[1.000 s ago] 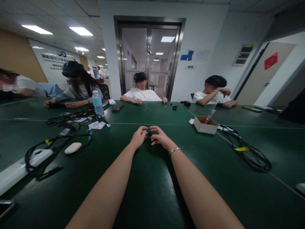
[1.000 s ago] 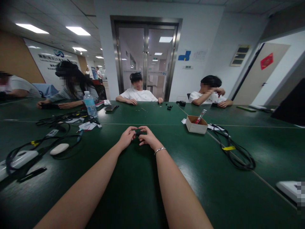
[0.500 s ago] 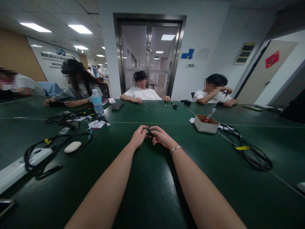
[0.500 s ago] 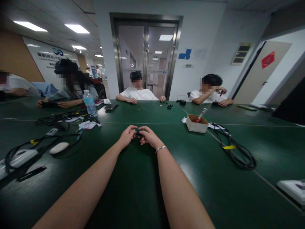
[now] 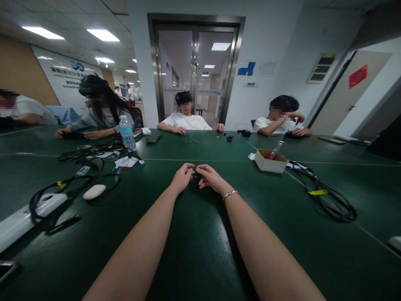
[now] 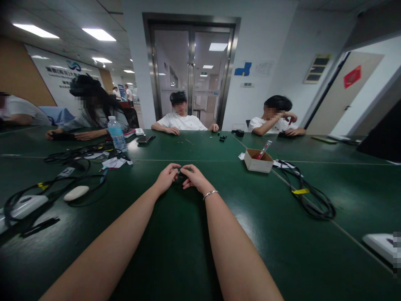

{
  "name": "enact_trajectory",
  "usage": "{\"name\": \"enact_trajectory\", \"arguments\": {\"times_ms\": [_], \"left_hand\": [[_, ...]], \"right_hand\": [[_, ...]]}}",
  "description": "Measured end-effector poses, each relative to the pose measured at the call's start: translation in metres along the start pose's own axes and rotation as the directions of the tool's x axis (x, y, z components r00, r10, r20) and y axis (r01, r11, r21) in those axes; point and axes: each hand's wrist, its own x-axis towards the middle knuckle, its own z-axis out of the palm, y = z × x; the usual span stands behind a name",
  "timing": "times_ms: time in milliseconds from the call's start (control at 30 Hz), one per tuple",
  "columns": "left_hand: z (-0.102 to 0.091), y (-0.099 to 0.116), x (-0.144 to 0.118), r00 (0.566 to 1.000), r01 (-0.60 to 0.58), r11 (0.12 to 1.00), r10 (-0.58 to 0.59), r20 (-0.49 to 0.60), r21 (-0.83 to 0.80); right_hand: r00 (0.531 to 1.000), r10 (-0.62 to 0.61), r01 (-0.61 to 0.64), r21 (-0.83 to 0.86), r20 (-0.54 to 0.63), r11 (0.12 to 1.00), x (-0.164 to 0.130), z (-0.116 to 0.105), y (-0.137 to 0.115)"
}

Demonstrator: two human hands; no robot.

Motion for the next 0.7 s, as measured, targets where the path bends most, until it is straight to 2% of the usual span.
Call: {"name": "enact_trajectory", "arguments": {"times_ms": [167, 300, 367, 467, 567, 633, 700], "left_hand": [[0.0, 0.0, 0.0, 1.0, -0.004, 1.0, 0.004, 0.007, 0.008], [0.0, -0.003, 0.001, 1.0, -0.004, 1.0, 0.004, 0.007, -0.006], [0.001, -0.005, 0.002, 1.0, -0.003, 1.0, 0.003, 0.008, -0.016], [0.0, -0.004, 0.004, 1.0, 0.014, 0.997, -0.014, -0.001, -0.073], [-0.002, 0.001, 0.005, 0.997, 0.039, 0.99, -0.046, -0.056, -0.132], [-0.003, 0.004, 0.005, 0.997, 0.035, 0.989, -0.045, -0.064, -0.141], [-0.004, 0.006, 0.004, 0.999, 0.036, 0.989, -0.041, -0.032, -0.144]], "right_hand": [[0.999, -0.045, 0.045, -0.004, 0.032, 0.999, -0.001, 0.001, -0.001], [0.999, 0.018, -0.018, 0.003, 0.027, 1.0, -0.002, 0.001, -0.002], [0.999, 0.007, -0.008, 0.006, 0.044, 1.0, -0.001, 0.0, -0.001], [0.993, -0.115, 0.116, -0.027, 0.028, 0.993, 0.005, 0.0, 0.004], [0.961, -0.277, 0.268, -0.206, -0.017, 0.941, 0.012, 0.003, 0.013], [0.943, -0.331, 0.301, -0.334, -0.034, 0.893, 0.016, 0.009, 0.018], [0.944, -0.325, 0.281, -0.384, -0.054, 0.88, 0.018, 0.016, 0.022]]}}
